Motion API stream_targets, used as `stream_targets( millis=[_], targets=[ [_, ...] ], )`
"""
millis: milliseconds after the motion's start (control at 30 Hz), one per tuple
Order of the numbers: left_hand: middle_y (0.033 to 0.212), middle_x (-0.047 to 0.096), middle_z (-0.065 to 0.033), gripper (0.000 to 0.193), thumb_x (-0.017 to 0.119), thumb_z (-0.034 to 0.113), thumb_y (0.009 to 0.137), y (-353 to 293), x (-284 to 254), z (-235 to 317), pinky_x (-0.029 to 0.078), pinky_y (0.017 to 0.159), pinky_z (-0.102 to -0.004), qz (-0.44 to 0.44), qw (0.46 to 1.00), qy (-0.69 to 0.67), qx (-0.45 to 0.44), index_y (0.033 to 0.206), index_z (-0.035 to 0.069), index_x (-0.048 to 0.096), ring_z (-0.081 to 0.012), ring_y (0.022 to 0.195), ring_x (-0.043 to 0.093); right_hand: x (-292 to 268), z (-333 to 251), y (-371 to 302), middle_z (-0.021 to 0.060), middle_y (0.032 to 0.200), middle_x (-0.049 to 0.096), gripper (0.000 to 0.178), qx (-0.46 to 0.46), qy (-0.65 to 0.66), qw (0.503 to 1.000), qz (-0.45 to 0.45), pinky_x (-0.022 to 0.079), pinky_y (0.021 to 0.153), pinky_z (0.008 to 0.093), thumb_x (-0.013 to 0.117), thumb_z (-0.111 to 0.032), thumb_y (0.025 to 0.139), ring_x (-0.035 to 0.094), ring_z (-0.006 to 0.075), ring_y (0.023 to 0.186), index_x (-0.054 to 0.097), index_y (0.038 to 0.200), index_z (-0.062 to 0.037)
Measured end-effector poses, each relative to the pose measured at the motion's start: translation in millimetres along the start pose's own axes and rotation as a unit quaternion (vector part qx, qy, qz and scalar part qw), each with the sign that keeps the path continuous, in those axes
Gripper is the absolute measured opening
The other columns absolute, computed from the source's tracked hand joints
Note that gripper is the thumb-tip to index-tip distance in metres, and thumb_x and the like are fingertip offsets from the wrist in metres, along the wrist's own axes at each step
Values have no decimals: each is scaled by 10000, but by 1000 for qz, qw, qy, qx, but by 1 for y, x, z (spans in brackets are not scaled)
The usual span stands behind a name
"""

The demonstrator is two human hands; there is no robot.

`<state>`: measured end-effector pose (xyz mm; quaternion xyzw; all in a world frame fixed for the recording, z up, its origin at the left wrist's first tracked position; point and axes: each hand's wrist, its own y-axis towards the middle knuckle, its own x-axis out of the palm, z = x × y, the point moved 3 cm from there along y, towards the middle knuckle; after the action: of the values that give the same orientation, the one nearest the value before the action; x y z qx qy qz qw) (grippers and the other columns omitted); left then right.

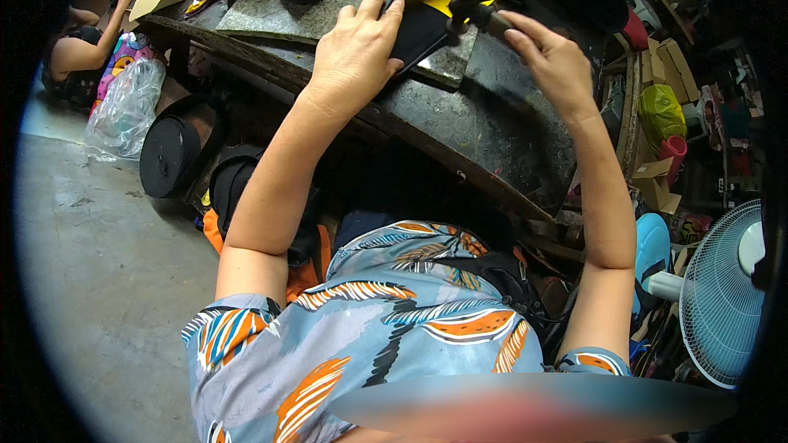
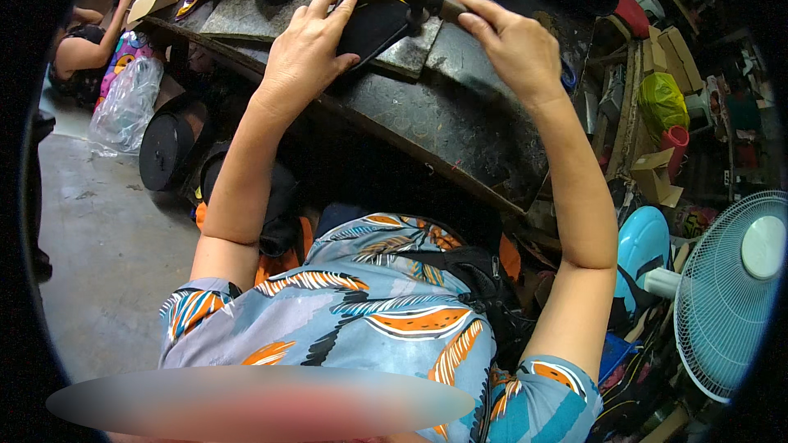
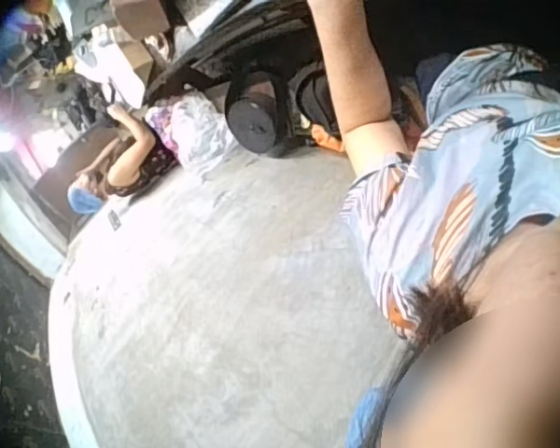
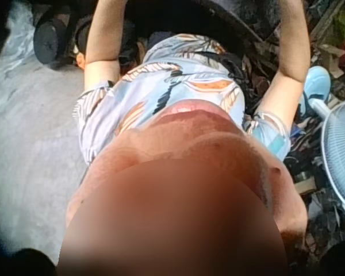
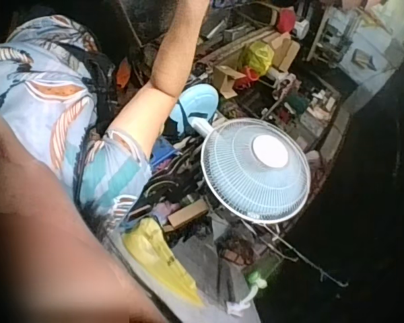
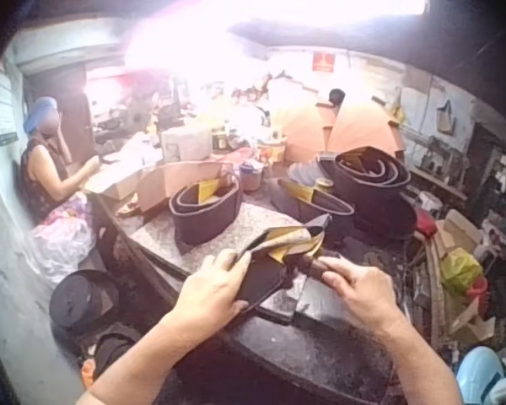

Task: The person assembles a black bag by hand, aligning and folding black fabric pieces, inserting a yellow lining, and using a hammer to secure parts. They repeatedly adjust and press the components together on a cluttered workbench.

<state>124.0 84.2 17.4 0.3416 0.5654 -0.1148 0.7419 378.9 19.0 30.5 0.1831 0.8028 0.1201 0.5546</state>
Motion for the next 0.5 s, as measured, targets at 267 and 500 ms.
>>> stream_targets(
  millis=[267,500],
  targets=[
    [1385,493,-138,825,825,229,733,5,-1,-1,483,1014,-400,-19,1000,-5,-6,1454,95,449,-327,1223,526,17,-6,0,132,900,732,341,68,17,997,-34,549,735,415,569,-476,969,713,315,814,668,1250,-310],
    [1377,494,-136,829,827,221,725,4,0,-1,483,1012,-396,-11,1000,-22,0,1453,94,451,-332,1213,530,-10,5,14,81,708,683,352,4,194,979,64,536,663,374,628,-503,922,695,248,687,675,1246,-373]
  ],
)
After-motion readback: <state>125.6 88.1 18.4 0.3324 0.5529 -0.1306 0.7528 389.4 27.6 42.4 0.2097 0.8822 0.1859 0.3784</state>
